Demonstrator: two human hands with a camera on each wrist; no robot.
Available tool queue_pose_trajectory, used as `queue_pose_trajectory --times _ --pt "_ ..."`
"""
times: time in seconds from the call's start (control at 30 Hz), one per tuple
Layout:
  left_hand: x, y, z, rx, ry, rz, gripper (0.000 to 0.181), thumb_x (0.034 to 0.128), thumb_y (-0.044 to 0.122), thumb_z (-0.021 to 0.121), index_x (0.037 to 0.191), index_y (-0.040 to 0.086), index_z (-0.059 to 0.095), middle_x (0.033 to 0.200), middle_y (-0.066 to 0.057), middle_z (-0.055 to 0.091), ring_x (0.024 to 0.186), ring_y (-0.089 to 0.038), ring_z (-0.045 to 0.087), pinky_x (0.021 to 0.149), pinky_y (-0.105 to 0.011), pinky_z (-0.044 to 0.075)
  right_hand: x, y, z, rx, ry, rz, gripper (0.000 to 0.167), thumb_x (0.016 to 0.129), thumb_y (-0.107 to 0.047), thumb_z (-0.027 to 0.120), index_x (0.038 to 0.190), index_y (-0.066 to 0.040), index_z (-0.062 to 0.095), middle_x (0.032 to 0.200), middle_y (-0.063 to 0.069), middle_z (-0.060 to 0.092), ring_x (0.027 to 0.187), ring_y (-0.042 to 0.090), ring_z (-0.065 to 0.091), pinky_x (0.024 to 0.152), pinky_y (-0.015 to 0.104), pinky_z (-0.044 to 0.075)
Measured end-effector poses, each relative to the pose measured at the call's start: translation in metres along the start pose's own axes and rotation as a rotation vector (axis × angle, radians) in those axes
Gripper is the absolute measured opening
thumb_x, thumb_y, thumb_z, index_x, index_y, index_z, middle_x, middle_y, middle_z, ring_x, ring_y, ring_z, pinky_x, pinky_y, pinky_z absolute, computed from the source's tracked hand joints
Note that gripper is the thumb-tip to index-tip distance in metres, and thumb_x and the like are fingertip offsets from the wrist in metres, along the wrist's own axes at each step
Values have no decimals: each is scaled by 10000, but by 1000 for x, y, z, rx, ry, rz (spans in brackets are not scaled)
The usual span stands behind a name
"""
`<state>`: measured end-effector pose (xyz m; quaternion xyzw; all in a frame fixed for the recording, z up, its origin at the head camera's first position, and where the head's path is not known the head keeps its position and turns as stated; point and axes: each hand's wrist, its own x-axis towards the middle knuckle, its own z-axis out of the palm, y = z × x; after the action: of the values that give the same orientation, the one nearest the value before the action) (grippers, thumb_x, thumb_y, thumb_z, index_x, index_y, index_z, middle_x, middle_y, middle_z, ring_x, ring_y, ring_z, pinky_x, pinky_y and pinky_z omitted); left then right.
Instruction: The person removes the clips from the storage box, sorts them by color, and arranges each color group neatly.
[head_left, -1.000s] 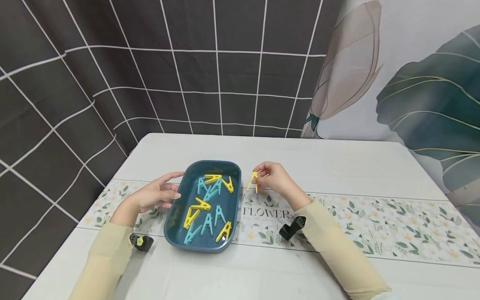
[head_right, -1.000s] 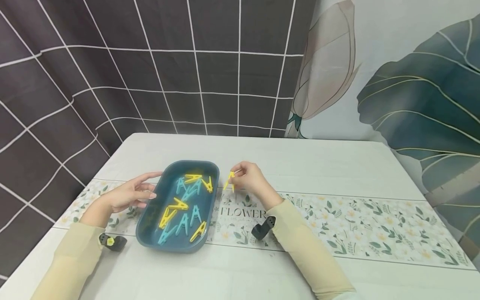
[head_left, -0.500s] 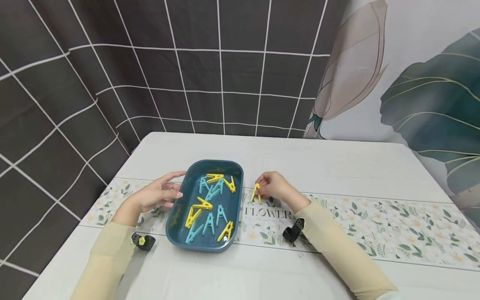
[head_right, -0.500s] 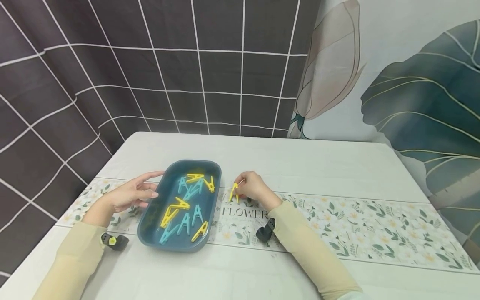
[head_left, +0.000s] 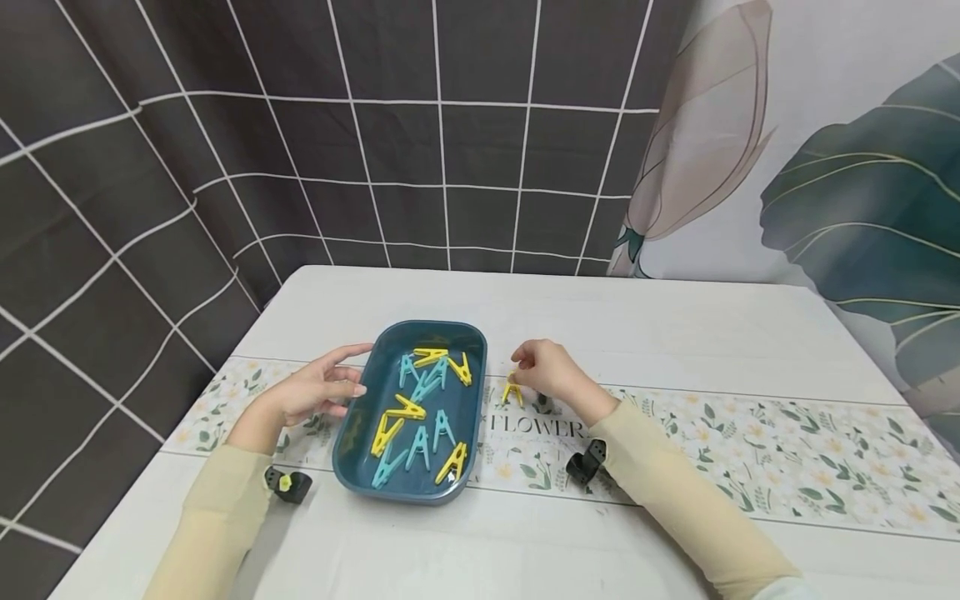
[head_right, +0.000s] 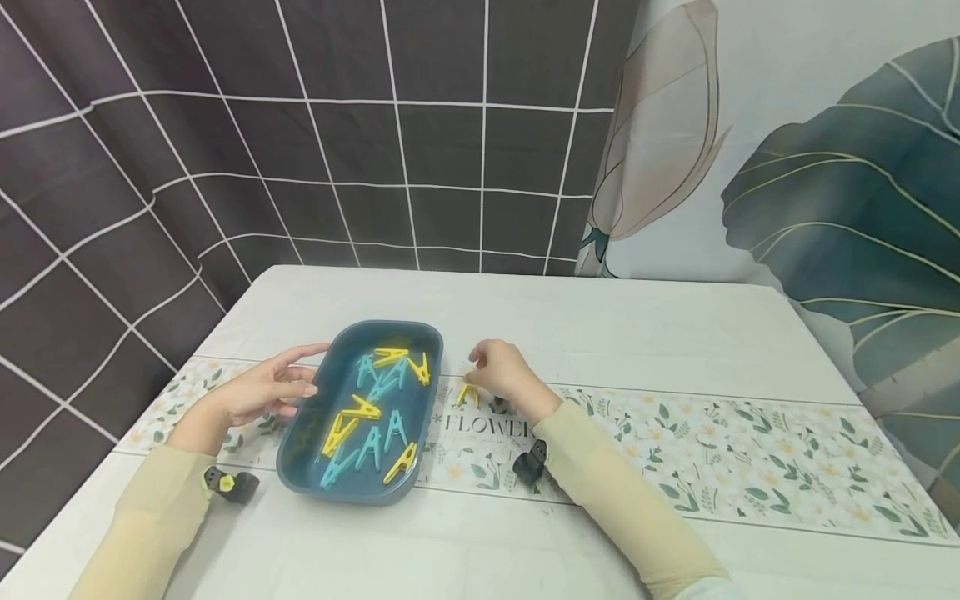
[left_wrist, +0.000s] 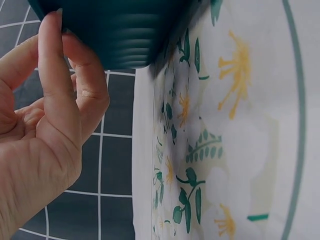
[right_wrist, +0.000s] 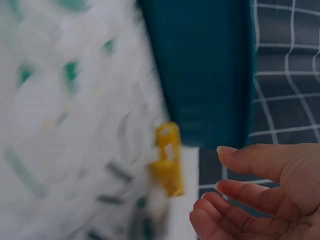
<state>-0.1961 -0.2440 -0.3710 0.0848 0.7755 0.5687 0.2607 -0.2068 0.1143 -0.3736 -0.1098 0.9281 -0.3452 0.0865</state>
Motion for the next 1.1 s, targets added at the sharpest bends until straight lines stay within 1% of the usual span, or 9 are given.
queue_pose_trajectory --times 0.17,0.3,0.4,0.47,0.57,0.67,0.77,1.0,1.1 --pt "0 -1 0 -4 -5 2 785 895 76 626 1523 130 159 1104 -87 549 872 -110 621 661 -272 571 -12 -26 -7 -33 21 -132 312 838 -99 703 1116 26 636 1005 141 650 919 247 600 822 379 520" --pt "0 -1 0 -9 -8 5 784 896 72 624 1523 129 157 1090 -77 552 862 -104 622 661 -274 571 -21 -46 -9 -68 -32 -309 334 833 -104 719 1133 16 633 1059 138 655 963 243 617 855 355 527" --pt "0 -1 0 -15 -10 7 787 895 70 625 1524 128 156 1081 -72 551 851 -101 622 653 -269 570 -24 -58 -7 -103 -123 -459 312 824 -98 728 1110 3 653 1070 123 659 963 233 623 846 315 532" --pt "0 0 0 -16 -9 8 787 895 69 625 1524 128 155 1080 -74 549 849 -101 621 650 -266 570 -24 -65 -3 -112 -207 -534 290 819 -82 730 1090 -2 664 1072 107 661 967 223 628 847 272 528" --pt "0 0 1 -14 -7 9 786 894 69 625 1523 127 158 1083 -77 546 855 -103 620 655 -270 570 -21 -71 5 -120 -347 -606 280 812 -51 730 1082 -3 671 1080 98 663 981 216 632 862 239 519" --pt "0 0 1 -13 -5 7 783 892 73 628 1521 126 165 1081 -75 544 859 -105 616 661 -276 570 -18 -76 14 -130 -464 -619 278 807 -33 731 1078 -13 672 1089 93 665 994 200 628 871 229 512" --pt "-1 0 2 -12 -6 3 785 889 76 631 1520 121 166 1074 -70 547 853 -103 615 655 -271 569 -17 -79 21 -167 -545 -598 260 806 -39 736 1059 -37 677 1068 74 673 978 166 619 856 212 505" --pt "-1 1 2 -12 -4 4 785 890 67 625 1521 115 160 1076 -69 555 846 -102 622 645 -264 571 -12 -87 32 -241 -666 -491 227 775 -28 762 987 -71 694 958 36 663 868 117 593 744 173 487" --pt "-1 2 1 -15 -6 10 787 891 70 626 1522 118 158 1079 -75 551 846 -101 620 647 -262 570 -10 -89 38 -320 -684 -461 225 763 -21 766 969 -87 705 929 -4 661 829 74 579 716 159 486"
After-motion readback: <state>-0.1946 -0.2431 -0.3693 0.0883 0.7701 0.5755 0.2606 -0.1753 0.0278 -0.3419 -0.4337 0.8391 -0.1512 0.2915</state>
